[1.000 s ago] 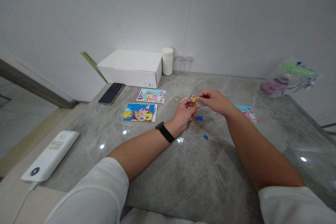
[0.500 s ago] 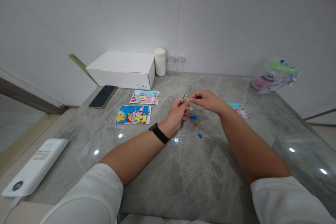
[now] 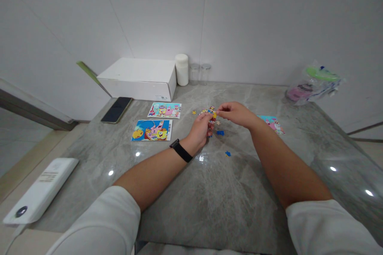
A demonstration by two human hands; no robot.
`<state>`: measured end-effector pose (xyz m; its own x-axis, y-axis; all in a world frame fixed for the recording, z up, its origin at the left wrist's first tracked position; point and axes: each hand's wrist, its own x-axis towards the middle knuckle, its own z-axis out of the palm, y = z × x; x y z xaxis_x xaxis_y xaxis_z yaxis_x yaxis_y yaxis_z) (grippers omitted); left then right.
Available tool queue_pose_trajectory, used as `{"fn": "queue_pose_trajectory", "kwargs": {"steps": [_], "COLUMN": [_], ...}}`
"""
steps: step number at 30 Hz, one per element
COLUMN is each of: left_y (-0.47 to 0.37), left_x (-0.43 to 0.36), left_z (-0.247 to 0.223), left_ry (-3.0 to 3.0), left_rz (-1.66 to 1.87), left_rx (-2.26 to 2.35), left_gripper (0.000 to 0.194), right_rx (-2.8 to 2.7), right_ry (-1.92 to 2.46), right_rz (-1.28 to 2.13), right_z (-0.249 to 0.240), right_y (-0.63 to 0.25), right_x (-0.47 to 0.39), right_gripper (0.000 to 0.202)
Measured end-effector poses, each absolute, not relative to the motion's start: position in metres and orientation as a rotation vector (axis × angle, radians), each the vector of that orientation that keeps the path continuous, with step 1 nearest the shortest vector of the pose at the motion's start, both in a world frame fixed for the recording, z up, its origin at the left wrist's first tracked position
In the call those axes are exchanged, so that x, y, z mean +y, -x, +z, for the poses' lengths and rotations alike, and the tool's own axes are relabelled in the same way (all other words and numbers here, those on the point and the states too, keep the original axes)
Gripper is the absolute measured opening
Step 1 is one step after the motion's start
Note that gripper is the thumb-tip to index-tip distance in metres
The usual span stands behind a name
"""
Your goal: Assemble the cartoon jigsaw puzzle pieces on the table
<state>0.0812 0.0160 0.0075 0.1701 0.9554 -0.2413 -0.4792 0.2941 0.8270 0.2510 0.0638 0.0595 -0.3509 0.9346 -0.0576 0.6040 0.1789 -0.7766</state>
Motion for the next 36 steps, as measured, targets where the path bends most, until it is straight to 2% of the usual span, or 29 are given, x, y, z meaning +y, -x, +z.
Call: {"fn": "queue_pose_trajectory", "kwargs": {"steps": [6,36], "left_y": [-0.0811,-0.0855], "left_x": [0.0163,0.0191], "left_z": [0.0074,0.0011], "left_ry": [-0.665,-0.720], "left_rz": [1.122,1.096], "left_rx": [0.867,0.866], "left_gripper": [0.019,0.010], "right_rx": [-2.032,-2.000], "right_ry": [1.448,1.459], "right_rz": [0.982,0.968], "right_z": [0.0572,0.0581], "right_y": [-0.2522,-0.2497], "right_x": [0.0652,0.0646], "right_gripper": [0.042,0.044]}}
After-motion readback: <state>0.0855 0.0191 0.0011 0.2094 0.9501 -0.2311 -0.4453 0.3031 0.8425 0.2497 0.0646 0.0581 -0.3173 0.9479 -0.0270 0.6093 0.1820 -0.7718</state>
